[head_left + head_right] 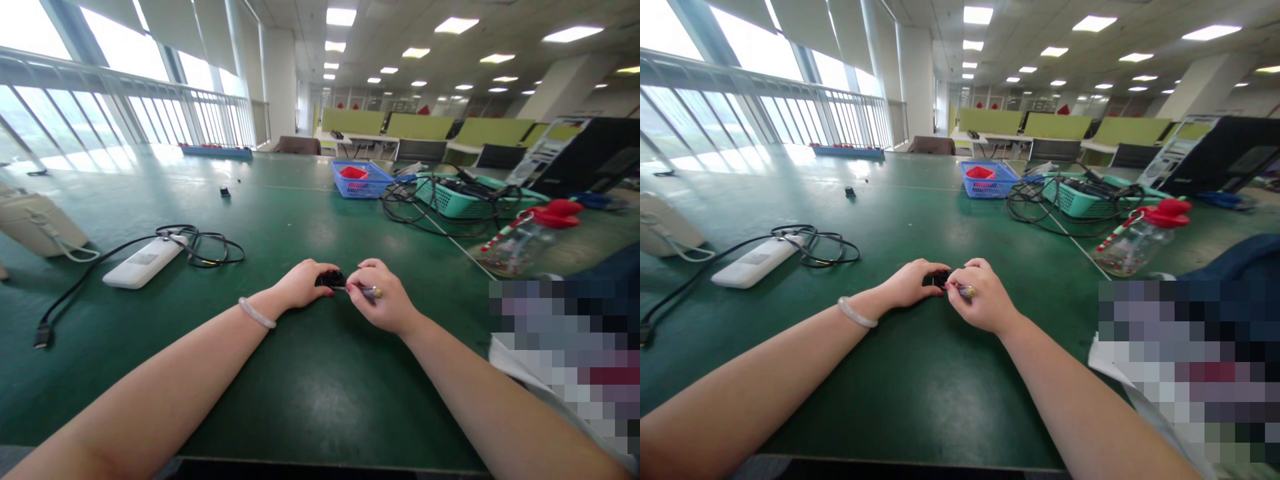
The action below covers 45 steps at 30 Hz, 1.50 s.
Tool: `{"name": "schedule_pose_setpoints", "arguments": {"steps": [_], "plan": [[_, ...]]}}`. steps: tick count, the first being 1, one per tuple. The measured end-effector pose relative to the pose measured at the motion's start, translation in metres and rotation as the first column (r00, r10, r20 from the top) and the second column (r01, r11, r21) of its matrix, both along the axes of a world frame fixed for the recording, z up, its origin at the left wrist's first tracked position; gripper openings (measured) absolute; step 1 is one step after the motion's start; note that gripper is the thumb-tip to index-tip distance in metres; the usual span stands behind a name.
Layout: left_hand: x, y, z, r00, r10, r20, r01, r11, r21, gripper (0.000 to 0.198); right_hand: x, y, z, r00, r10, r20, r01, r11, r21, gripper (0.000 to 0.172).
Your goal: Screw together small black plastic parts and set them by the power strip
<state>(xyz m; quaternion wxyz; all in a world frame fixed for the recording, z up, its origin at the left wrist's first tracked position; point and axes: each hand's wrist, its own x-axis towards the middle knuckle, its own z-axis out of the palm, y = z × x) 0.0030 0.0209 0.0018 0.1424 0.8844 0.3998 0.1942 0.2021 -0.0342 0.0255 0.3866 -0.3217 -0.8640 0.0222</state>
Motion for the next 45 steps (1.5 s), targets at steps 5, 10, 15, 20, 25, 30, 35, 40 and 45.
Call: {"name": "schedule_pose_setpoints", "arguments": {"steps": [5,10,15,20,25,30,35,40,45], "plan": [[-0.001,0.0,0.001,1.0,-0.011,0.006,0.011,1.0,0.011,0.051,-0.006,0.0,-0.002,0.997,-0.081,0.018,0.083,0.993,-0.085,0.016],[-0.001,-0.002,0.002,1.0,-0.001,0.003,0.001,1.0,0.011,0.05,-0.001,0.01,-0.009,0.936,-0.278,-0.216,0.153,0.874,-0.461,0.029],[0.0,-0.003,0.001,1.0,-0.011,0.015,0.011,1.0,0.029,0.048,0.006,0.016,-0.012,0.871,-0.321,-0.373,0.028,0.789,-0.613,0.034],[0.001,-0.003,0.001,1.0,-0.015,0.022,0.014,0.998,0.054,0.044,0.009,0.005,-0.001,0.905,-0.271,-0.329,0.141,0.919,-0.369,0.03],[0.001,-0.003,0.0,0.999,-0.033,0.036,0.031,0.997,0.065,0.043,0.01,0.003,0.002,0.957,-0.266,-0.115,0.246,0.955,-0.164,0.021],[0.001,-0.002,-0.002,0.996,-0.061,0.064,0.058,0.997,0.057,0.045,0.009,0.007,-0.002,0.966,-0.252,-0.049,0.235,0.944,-0.232,0.02],[0.0,-0.004,-0.001,0.995,-0.064,0.082,0.057,0.995,0.084,0.045,0.011,0.01,-0.004,0.96,-0.23,-0.162,0.153,0.91,-0.384,0.023],[-0.001,-0.006,0.002,0.991,0.005,0.13,-0.022,0.991,0.135,0.044,0.024,0.019,-0.006,0.741,-0.276,-0.612,0.04,0.928,-0.37,0.029],[-0.002,-0.002,-0.002,0.975,0.22,0.024,-0.221,0.963,0.153,0.052,0.045,0.037,-0.013,0.468,-0.457,-0.757,0.319,0.886,-0.337,0.036]]}}
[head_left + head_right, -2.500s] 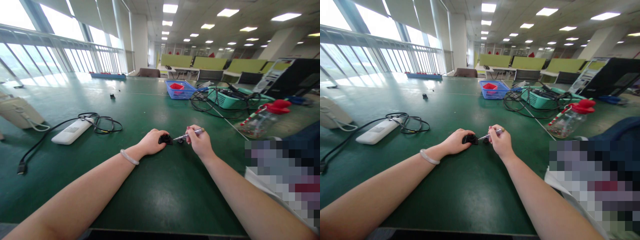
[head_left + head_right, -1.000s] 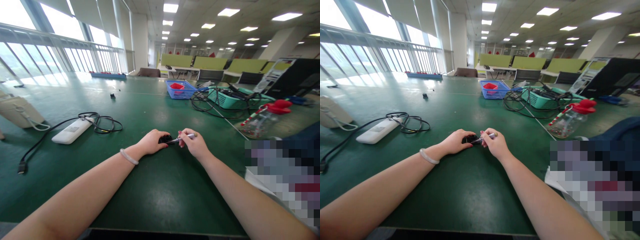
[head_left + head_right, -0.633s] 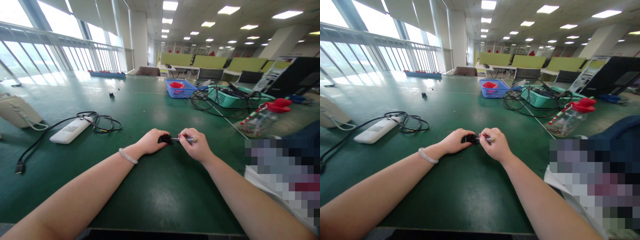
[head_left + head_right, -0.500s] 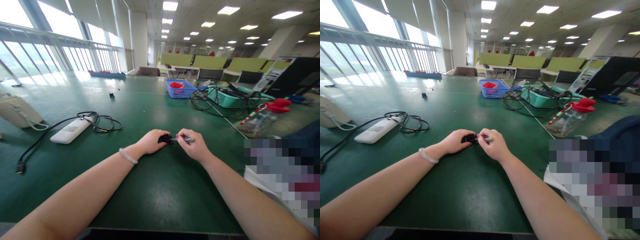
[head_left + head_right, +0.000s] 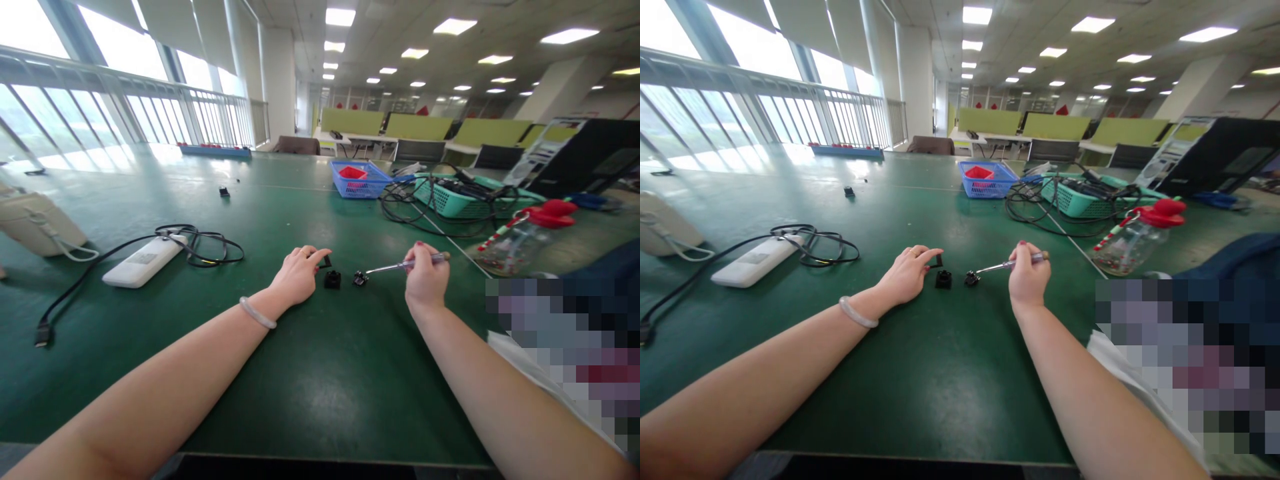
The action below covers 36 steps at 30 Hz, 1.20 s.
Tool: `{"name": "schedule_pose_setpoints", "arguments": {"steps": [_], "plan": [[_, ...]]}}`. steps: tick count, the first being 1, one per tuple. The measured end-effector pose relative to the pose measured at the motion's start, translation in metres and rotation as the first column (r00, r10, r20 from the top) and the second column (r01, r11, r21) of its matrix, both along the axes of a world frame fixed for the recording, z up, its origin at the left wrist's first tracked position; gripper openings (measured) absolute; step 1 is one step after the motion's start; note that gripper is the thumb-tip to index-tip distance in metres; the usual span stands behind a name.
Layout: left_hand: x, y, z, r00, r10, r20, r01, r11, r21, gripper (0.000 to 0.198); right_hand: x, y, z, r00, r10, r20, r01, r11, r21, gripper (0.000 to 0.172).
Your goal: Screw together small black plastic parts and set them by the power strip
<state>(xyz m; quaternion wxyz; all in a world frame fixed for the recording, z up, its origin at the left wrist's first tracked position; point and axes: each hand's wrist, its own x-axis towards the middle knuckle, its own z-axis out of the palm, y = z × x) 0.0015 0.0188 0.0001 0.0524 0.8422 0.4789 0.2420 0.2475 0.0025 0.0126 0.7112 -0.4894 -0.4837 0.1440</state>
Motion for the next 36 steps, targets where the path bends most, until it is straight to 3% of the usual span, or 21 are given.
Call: {"name": "schedule_pose_setpoints", "arguments": {"steps": [3,6,13,17,21,28,32,36], "plan": [[-0.002,0.001,-0.003,0.994,0.067,-0.086,-0.07,0.997,-0.033,0.053,0.008,0.008,-0.005,0.994,-0.104,0.029,0.105,0.993,-0.048,0.035],[-0.004,-0.001,-0.006,0.985,0.074,-0.157,-0.081,0.996,-0.04,0.049,0.009,0.01,-0.009,0.992,-0.087,0.089,0.094,0.992,-0.083,0.036],[-0.004,-0.006,-0.002,0.976,0.096,-0.197,-0.1,0.995,-0.015,0.039,-0.001,0.002,-0.006,0.987,0.042,0.154,-0.023,0.992,-0.127,0.036],[0.0,-0.006,-0.001,0.988,0.059,-0.142,-0.061,0.998,-0.007,0.034,-0.01,-0.004,-0.002,0.965,0.223,0.139,-0.197,0.964,-0.18,0.038],[0.004,-0.006,-0.002,0.996,-0.019,-0.082,0.012,0.995,-0.094,0.041,-0.013,-0.005,-0.002,0.933,0.351,0.083,-0.335,0.928,-0.16,0.039],[0.013,-0.015,-0.002,0.988,-0.024,-0.154,0.002,0.99,-0.142,0.061,0.0,0.012,-0.016,0.968,0.227,-0.108,-0.238,0.967,-0.096,0.037],[0.026,-0.02,0.0,0.994,0.013,-0.107,-0.025,0.994,-0.111,0.071,0.0,0.018,-0.02,0.957,0.207,-0.204,-0.23,0.968,-0.1,0.036],[0.04,-0.025,0.0,0.995,0.024,-0.101,-0.036,0.992,-0.118,0.065,0.002,0.02,-0.019,0.95,0.134,-0.281,-0.161,0.984,-0.077,0.033]]}}
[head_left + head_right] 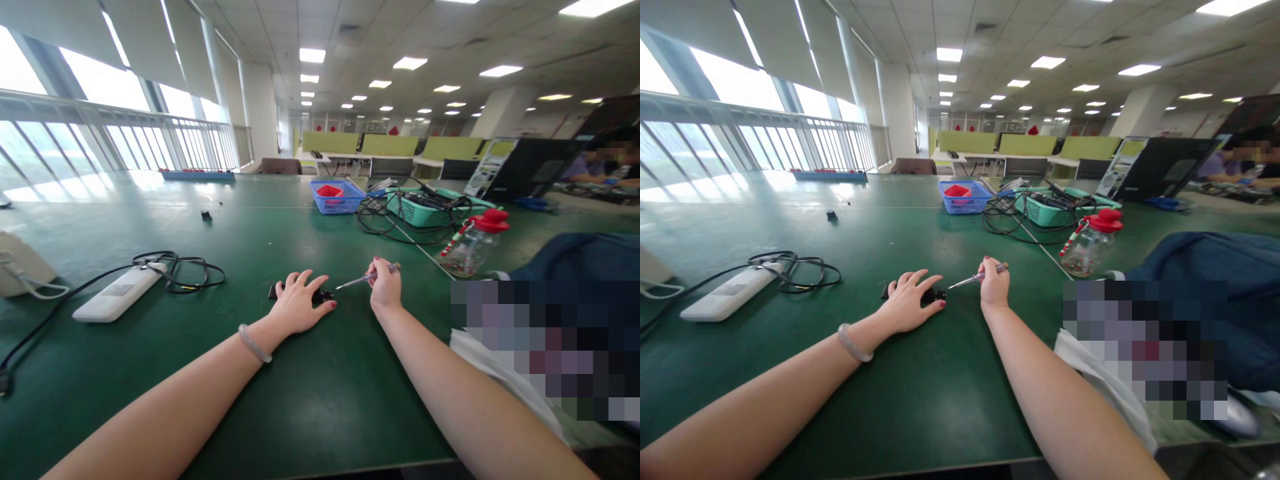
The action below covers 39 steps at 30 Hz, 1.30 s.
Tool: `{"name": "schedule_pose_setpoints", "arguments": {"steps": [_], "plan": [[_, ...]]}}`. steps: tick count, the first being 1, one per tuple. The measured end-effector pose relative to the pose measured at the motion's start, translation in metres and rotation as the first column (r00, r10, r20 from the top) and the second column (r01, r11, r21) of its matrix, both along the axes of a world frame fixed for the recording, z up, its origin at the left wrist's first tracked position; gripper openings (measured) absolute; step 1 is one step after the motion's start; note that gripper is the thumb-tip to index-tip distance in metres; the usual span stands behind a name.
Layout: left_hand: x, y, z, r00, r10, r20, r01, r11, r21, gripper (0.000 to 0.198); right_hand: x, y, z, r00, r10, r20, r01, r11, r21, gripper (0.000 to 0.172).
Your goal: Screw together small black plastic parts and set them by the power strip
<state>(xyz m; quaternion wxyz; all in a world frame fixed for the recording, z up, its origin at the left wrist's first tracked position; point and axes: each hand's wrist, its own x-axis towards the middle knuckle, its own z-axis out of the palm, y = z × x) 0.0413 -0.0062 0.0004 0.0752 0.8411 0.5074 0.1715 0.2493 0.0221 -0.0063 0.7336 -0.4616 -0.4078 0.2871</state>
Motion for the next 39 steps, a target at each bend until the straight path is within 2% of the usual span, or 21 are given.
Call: {"name": "schedule_pose_setpoints", "arguments": {"steps": [5,9,12,16,18,21,24,27,30,32,34,39], "plan": [[0.007,-0.006,0.001,0.999,-0.002,-0.034,0.001,0.999,-0.037,0.036,0.007,0.003,-0.001,0.998,-0.065,-0.018,0.064,0.998,-0.017,0.032],[-0.002,-0.019,0.003,0.998,0.02,-0.053,-0.023,0.998,-0.055,0.033,0.01,0.003,-0.002,0.998,-0.066,0.001,0.066,0.998,-0.023,0.032],[-0.019,-0.039,0.005,0.997,0.032,-0.075,-0.039,0.996,-0.085,0.033,0.01,0.0,0.0,0.998,-0.055,-0.002,0.055,0.998,-0.019,0.032],[-0.061,-0.076,0.007,0.991,0.072,-0.113,-0.085,0.99,-0.116,0.034,0.009,-0.003,0.001,0.999,-0.037,-0.016,0.037,0.999,-0.018,0.031],[-0.09,-0.095,0.006,0.985,0.112,-0.129,-0.125,0.987,-0.101,0.037,0.008,-0.004,0.001,0.999,-0.027,-0.021,0.027,1.0,-0.016,0.03],[-0.144,-0.113,0.0,0.984,0.116,-0.136,-0.126,0.99,-0.069,0.041,0.006,-0.005,0.002,1.0,-0.009,-0.014,0.009,1.0,-0.01,0.03],[-0.207,-0.118,-0.011,0.981,0.138,-0.138,-0.145,0.989,-0.039,0.042,0.003,-0.005,0.002,1.0,0.005,0.002,-0.005,1.0,-0.007,0.031],[-0.266,-0.113,-0.026,0.977,0.173,-0.124,-0.174,0.985,0.001,0.04,0.002,-0.005,0.001,1.0,0.014,0.028,-0.013,1.0,-0.007,0.031],[-0.309,-0.104,-0.04,0.973,0.208,-0.1,-0.202,0.977,0.074,0.041,0.002,-0.004,-0.001,0.998,0.015,0.064,-0.014,1.0,-0.007,0.031],[-0.324,-0.1,-0.044,0.965,0.241,-0.105,-0.227,0.966,0.126,0.039,0.003,-0.003,-0.002,0.996,0.011,0.086,-0.011,1.0,-0.003,0.031],[-0.33,-0.099,-0.043,0.963,0.251,-0.094,-0.234,0.96,0.156,0.038,0.003,-0.002,-0.003,0.995,0.007,0.103,-0.008,1.0,0.004,0.032],[-0.32,-0.104,-0.017,0.953,0.273,0.132,-0.291,0.946,0.145,0.039,0.003,-0.001,-0.004,0.994,0.016,0.109,-0.017,1.0,0.011,0.031]]}}
